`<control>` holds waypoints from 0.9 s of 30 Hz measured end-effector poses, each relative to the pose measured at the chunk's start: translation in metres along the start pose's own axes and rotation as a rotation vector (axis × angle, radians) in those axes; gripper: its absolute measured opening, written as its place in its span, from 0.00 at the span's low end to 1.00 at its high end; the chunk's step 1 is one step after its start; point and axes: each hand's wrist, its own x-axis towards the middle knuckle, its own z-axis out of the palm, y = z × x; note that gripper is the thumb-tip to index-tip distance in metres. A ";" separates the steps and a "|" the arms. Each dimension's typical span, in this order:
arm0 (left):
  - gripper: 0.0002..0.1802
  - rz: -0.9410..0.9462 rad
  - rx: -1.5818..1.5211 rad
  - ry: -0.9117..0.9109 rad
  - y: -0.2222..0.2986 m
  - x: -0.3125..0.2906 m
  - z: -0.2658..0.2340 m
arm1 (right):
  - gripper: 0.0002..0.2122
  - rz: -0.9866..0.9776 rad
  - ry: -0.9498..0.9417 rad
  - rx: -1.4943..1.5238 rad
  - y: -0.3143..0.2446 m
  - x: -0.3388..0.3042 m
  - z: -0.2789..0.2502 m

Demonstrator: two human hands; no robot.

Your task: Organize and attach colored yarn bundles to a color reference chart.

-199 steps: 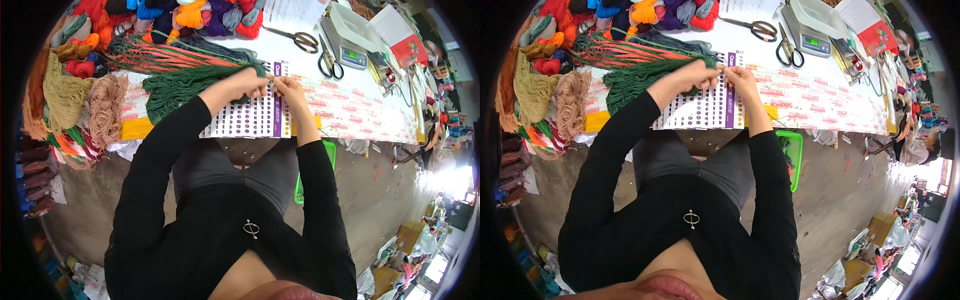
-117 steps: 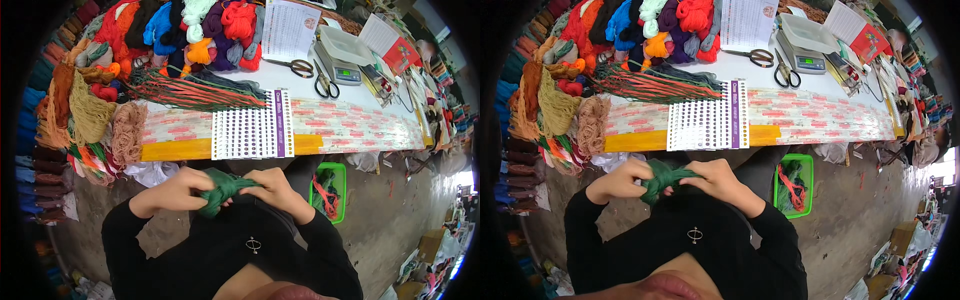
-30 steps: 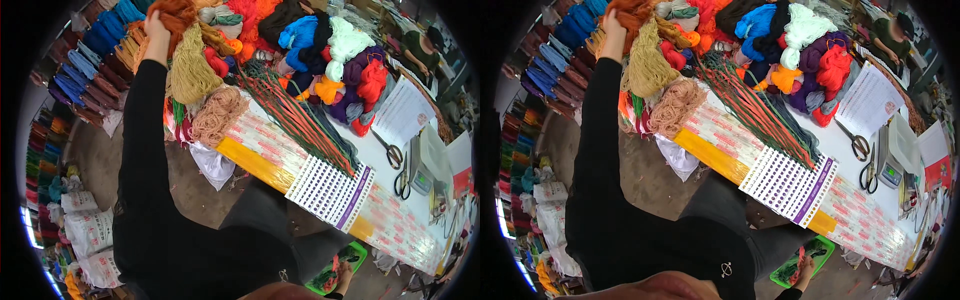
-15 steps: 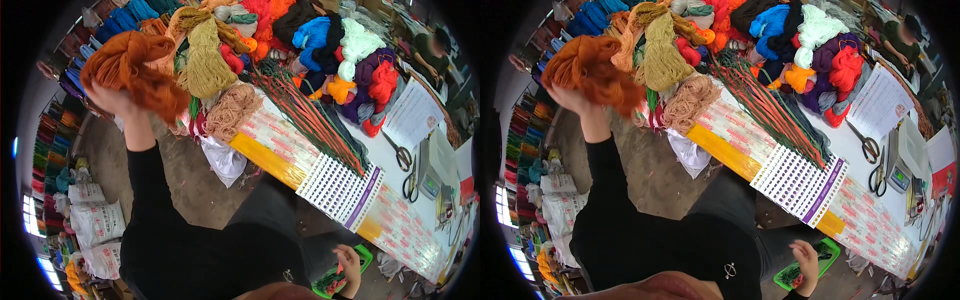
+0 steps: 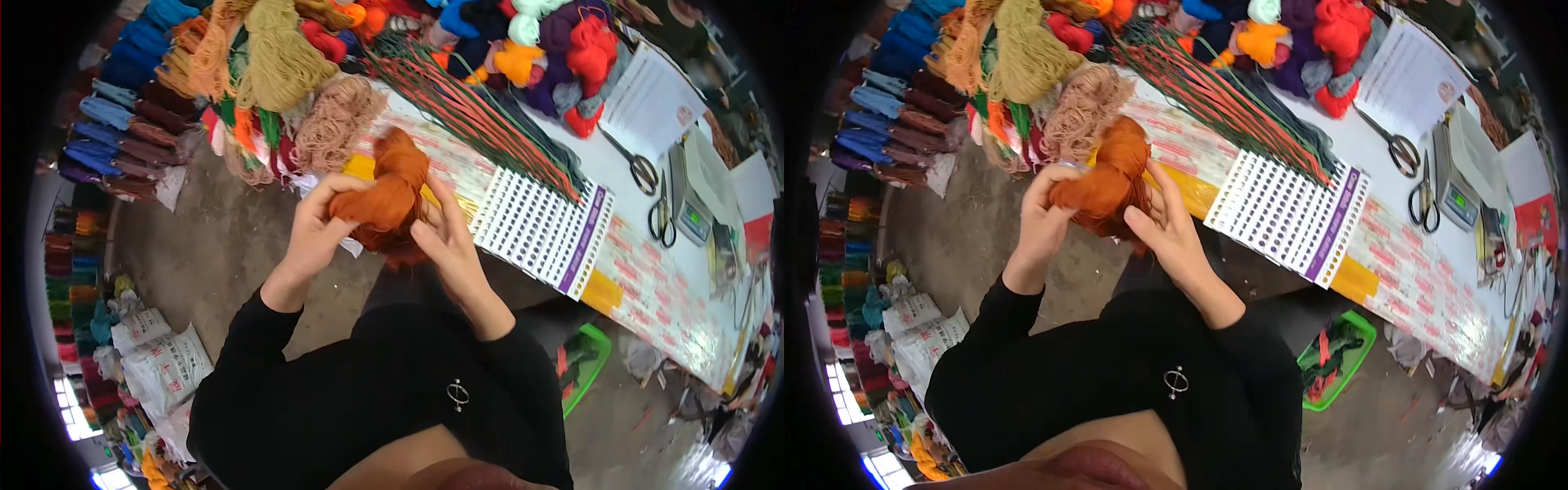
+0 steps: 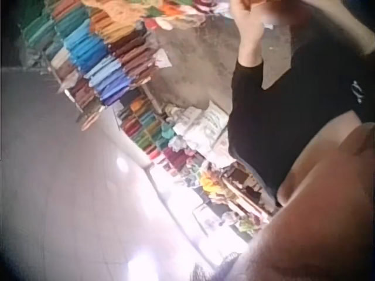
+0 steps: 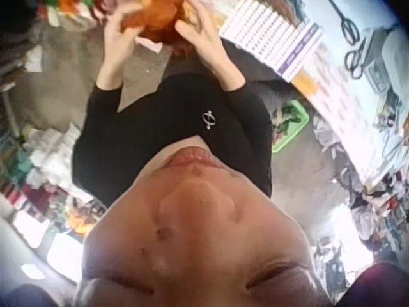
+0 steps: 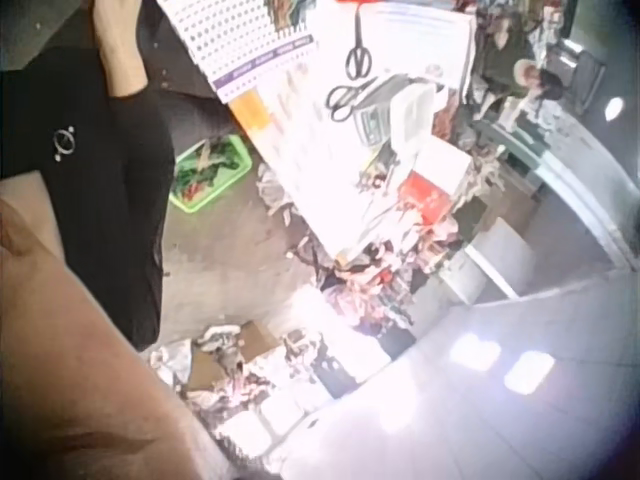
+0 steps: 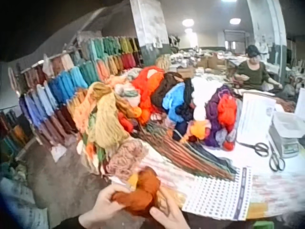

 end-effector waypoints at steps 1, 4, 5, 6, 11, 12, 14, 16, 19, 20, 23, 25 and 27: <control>0.13 -0.011 -0.014 -0.010 -0.007 0.000 0.002 | 0.33 0.004 0.020 -0.005 0.004 0.001 -0.004; 0.14 -0.120 -0.172 -0.267 -0.024 -0.001 -0.001 | 0.33 0.067 0.155 0.172 0.009 -0.004 -0.011; 0.14 -0.126 -0.181 -0.271 -0.026 0.002 0.000 | 0.33 0.070 0.166 0.169 0.010 -0.006 -0.012; 0.14 -0.088 -0.121 -0.351 -0.022 0.006 0.000 | 0.33 0.073 0.178 0.256 0.012 -0.006 -0.015; 0.19 -0.152 -0.186 -0.244 -0.018 0.019 -0.011 | 0.27 0.012 0.158 0.389 0.024 -0.006 -0.023; 0.21 -0.115 -0.001 -0.169 -0.018 0.019 -0.004 | 0.27 0.033 0.139 0.474 0.023 -0.008 -0.023; 0.27 -0.083 0.166 -0.152 -0.010 0.024 0.018 | 0.26 0.050 0.121 0.555 0.022 -0.007 -0.025; 0.29 -0.026 0.250 -0.161 -0.010 0.018 0.035 | 0.22 0.162 0.085 0.520 0.024 -0.007 -0.027; 0.29 -0.016 0.223 -0.079 -0.022 0.021 0.037 | 0.18 0.186 0.157 0.271 0.022 -0.008 -0.027; 0.28 -0.016 0.205 -0.057 -0.025 0.023 0.037 | 0.17 0.230 0.156 0.163 0.022 -0.008 -0.034; 0.28 0.059 0.415 -0.051 -0.024 0.023 0.037 | 0.13 0.246 0.307 0.186 0.016 -0.011 -0.034; 0.29 0.140 0.613 -0.101 -0.023 0.023 0.040 | 0.14 0.181 0.235 0.084 0.020 -0.009 -0.027; 0.30 0.129 0.305 0.037 -0.019 0.022 0.052 | 0.16 0.086 0.245 -0.062 0.022 -0.010 -0.021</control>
